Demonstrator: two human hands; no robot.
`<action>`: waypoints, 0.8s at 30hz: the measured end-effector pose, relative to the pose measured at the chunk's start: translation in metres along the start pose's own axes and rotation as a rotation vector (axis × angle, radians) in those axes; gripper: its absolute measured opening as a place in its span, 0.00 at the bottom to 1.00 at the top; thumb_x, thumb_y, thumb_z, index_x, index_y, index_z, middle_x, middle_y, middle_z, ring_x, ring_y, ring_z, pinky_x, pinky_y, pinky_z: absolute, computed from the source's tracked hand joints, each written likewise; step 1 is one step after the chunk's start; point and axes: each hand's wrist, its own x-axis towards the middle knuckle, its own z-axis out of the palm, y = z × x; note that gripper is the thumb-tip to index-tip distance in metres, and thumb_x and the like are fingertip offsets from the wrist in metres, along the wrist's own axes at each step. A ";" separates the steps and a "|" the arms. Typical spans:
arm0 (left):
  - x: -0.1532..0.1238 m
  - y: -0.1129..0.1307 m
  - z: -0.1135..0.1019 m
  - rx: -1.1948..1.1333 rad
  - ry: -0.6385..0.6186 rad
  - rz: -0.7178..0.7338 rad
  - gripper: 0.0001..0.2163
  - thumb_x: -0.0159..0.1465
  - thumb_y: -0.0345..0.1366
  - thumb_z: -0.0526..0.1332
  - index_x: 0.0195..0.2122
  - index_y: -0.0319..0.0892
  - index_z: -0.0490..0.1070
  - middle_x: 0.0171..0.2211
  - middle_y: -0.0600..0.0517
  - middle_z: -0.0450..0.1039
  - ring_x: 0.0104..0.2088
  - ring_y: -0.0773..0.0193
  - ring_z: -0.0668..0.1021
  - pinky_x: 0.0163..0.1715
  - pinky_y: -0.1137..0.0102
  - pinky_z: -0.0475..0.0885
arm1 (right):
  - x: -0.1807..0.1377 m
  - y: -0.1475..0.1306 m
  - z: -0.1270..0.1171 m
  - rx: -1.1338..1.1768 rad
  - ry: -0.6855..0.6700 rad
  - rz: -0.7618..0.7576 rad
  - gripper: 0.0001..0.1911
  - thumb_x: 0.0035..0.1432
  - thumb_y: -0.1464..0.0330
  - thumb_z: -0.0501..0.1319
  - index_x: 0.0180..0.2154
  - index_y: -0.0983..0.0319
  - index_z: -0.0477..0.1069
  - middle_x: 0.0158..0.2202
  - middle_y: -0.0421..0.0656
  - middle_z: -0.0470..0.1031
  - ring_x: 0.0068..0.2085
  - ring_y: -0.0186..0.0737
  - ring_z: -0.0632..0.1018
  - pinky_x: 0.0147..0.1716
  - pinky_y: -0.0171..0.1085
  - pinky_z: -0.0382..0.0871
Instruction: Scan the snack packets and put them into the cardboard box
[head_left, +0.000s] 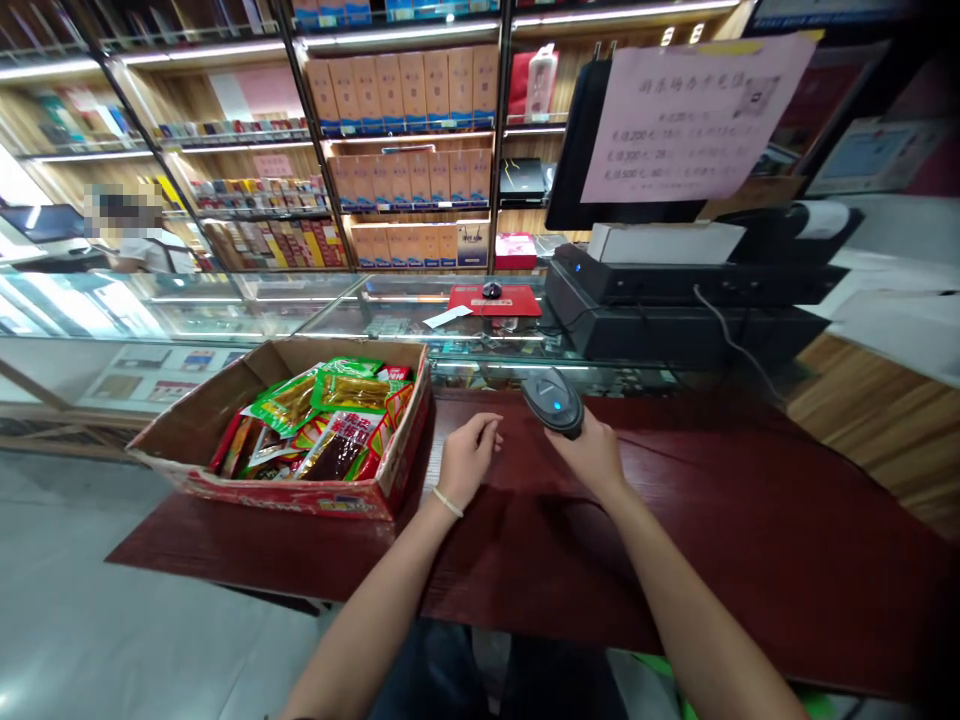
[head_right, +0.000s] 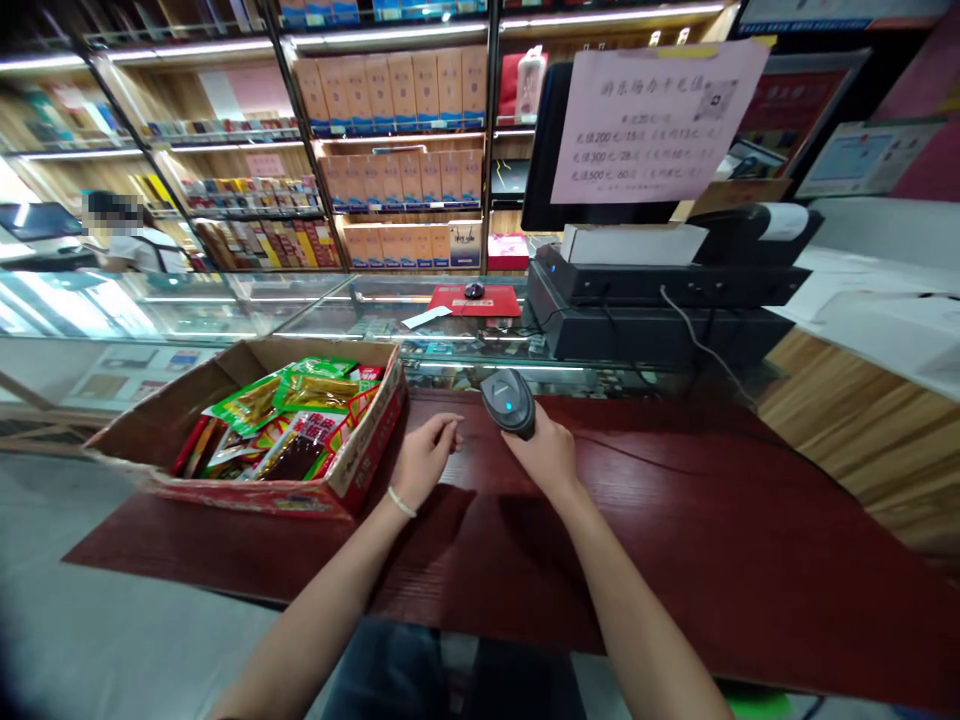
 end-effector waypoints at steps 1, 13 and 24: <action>-0.002 -0.007 0.003 -0.009 -0.007 -0.007 0.11 0.69 0.39 0.54 0.44 0.44 0.74 0.28 0.54 0.76 0.27 0.69 0.79 0.32 0.75 0.72 | -0.001 0.001 0.000 0.003 0.004 0.011 0.20 0.53 0.59 0.61 0.45 0.60 0.74 0.36 0.51 0.82 0.40 0.55 0.82 0.36 0.41 0.71; -0.016 0.005 -0.002 -0.147 -0.075 -0.050 0.12 0.68 0.39 0.54 0.47 0.43 0.73 0.28 0.54 0.76 0.27 0.69 0.79 0.32 0.74 0.74 | -0.008 0.011 0.007 -0.078 0.021 0.054 0.25 0.51 0.56 0.63 0.49 0.60 0.75 0.37 0.52 0.82 0.40 0.59 0.82 0.32 0.42 0.71; 0.006 0.064 -0.166 0.150 0.253 0.099 0.11 0.66 0.41 0.59 0.45 0.44 0.75 0.32 0.52 0.78 0.32 0.65 0.80 0.36 0.71 0.74 | 0.015 -0.016 0.005 0.019 0.116 -0.297 0.22 0.53 0.59 0.63 0.49 0.60 0.73 0.39 0.51 0.81 0.41 0.56 0.82 0.33 0.40 0.69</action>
